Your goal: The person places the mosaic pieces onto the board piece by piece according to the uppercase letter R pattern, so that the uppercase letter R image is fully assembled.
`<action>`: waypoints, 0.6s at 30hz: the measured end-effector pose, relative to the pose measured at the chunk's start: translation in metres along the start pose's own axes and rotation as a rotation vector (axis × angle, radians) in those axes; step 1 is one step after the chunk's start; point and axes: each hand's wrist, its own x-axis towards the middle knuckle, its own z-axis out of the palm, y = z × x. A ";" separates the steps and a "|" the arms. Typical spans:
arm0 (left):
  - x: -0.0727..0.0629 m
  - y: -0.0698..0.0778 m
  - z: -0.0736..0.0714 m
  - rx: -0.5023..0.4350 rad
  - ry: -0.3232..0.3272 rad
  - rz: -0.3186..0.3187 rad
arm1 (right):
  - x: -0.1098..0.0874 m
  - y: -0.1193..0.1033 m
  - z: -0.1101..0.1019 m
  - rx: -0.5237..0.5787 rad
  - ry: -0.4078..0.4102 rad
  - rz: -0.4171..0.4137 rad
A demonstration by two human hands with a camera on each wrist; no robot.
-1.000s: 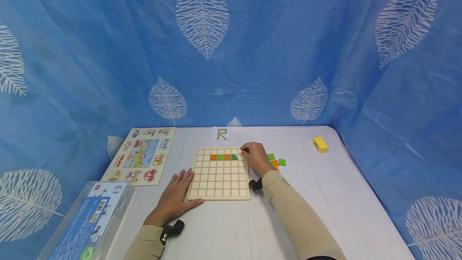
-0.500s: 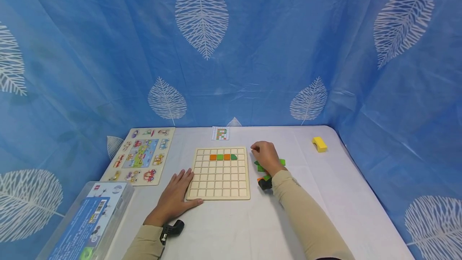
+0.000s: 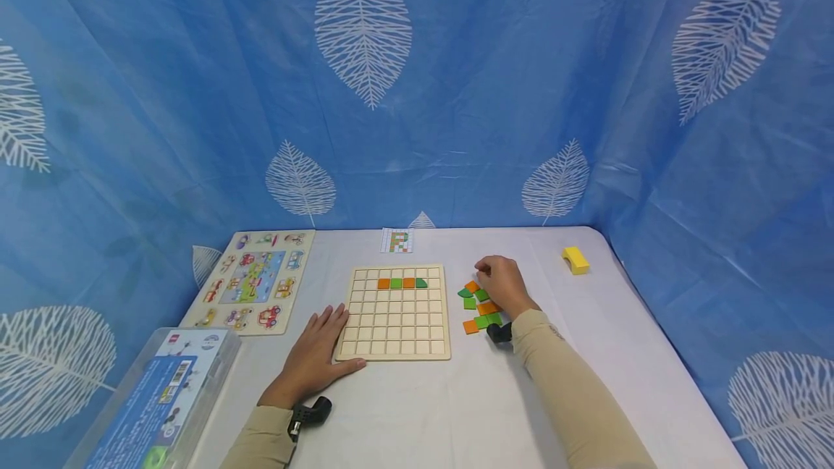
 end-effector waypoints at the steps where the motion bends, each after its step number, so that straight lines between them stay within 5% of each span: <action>1: 0.000 0.000 0.000 0.001 0.000 0.000 | 0.000 0.001 -0.001 0.000 -0.005 0.013; 18: 0.000 -0.001 0.001 0.004 0.004 0.007 | -0.004 0.012 -0.002 -0.027 -0.027 0.080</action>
